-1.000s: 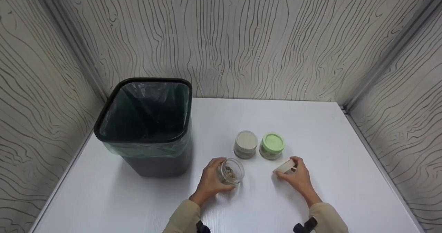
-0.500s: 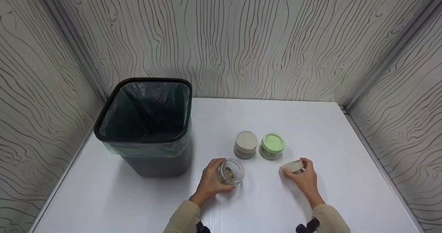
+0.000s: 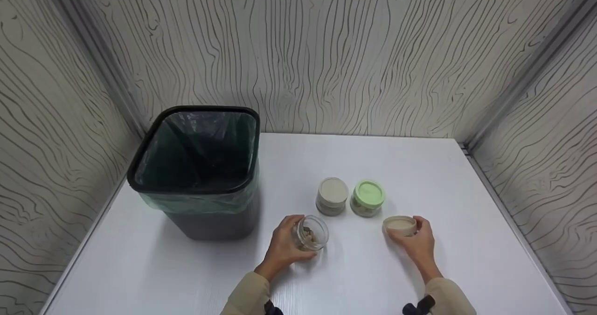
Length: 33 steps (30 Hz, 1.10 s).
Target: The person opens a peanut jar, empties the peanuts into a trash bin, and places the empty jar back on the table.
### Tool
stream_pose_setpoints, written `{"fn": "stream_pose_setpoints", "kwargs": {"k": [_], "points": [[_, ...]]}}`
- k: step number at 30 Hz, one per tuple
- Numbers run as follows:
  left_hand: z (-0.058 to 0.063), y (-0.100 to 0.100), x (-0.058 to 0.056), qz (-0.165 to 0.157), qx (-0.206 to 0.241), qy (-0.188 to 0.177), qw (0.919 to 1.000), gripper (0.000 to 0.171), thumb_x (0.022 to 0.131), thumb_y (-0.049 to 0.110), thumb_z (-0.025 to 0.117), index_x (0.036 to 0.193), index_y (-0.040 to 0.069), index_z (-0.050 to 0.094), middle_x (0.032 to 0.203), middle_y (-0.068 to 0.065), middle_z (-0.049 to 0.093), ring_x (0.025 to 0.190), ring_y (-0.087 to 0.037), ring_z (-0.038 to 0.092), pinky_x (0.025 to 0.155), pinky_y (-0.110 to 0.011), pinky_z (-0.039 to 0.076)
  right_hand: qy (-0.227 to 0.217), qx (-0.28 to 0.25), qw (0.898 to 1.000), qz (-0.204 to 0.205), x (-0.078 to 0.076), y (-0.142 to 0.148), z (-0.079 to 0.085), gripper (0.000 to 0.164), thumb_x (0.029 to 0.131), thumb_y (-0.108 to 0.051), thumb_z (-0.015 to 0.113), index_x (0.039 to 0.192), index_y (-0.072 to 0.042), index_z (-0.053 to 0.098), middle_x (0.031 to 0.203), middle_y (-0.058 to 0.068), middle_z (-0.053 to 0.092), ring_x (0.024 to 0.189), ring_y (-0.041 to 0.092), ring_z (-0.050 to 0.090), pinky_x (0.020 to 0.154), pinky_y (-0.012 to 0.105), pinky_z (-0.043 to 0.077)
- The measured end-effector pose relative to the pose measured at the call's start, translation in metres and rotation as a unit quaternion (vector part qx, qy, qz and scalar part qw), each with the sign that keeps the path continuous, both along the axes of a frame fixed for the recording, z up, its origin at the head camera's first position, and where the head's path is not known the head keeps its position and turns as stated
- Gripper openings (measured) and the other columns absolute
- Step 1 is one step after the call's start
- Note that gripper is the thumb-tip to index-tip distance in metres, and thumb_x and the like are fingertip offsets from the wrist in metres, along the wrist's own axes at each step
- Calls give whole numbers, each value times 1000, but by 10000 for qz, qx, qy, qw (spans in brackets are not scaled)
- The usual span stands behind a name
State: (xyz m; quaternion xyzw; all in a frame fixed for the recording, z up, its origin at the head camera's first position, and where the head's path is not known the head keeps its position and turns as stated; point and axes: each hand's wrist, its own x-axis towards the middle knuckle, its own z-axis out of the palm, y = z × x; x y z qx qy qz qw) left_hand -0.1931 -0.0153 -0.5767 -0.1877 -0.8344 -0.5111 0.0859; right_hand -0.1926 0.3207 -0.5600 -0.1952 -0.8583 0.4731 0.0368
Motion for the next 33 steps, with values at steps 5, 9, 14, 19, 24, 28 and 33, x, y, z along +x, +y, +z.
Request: {"fn": "stream_pose_setpoints", "kwargs": {"k": [5,9,14,19,24,28,33], "points": [[-1,-1,0,8,18,52,10000,79,54,21,92,122,2,57,120,-8,62,113,-26,60,102,-39,50,-68,97,9998,-171,1,6,-1,92,77,-17,76,143,14,20,147,36,28,141,48,27,121,54,23],[-1,-1,0,17,50,21,10000,80,54,20,92,123,2,56,120,-8,62,114,-26,60,103,-39,50,-35,179,9996,-197,2,12,-2,92,77,-17,75,143,14,19,146,37,28,139,49,28,121,55,23],[-1,-1,0,8,107,-92,9999,80,55,20,92,124,2,56,122,-9,62,115,-27,60,104,-42,50,-40,355,9993,-64,2,19,-5,91,76,-14,75,141,15,19,145,38,28,137,50,28,120,56,24],[-3,-1,0,37,94,-94,9999,80,55,21,92,123,2,56,121,-9,62,114,-27,60,104,-41,50,-144,575,9982,38,0,27,-8,90,76,-13,74,141,17,20,143,38,28,137,51,27,120,57,23],[-3,-3,-1,60,97,-79,9999,80,54,21,92,123,1,56,121,-10,62,114,-27,60,103,-41,50,-222,653,9976,11,-2,31,-9,90,77,-15,74,141,17,20,143,38,28,137,51,27,120,57,23],[-2,-3,-1,65,75,-77,9999,80,54,21,92,123,2,56,121,-9,62,114,-27,60,103,-41,50,-230,716,9972,-37,-3,33,-9,89,77,-15,73,141,17,20,144,38,28,137,51,26,120,57,22],[-2,-3,-1,92,64,-13,9999,80,54,21,92,122,2,57,120,-9,63,113,-26,61,102,-39,50,-292,737,9968,-60,-4,34,-9,89,79,-15,72,142,17,19,146,39,26,139,51,24,120,57,21]]}}
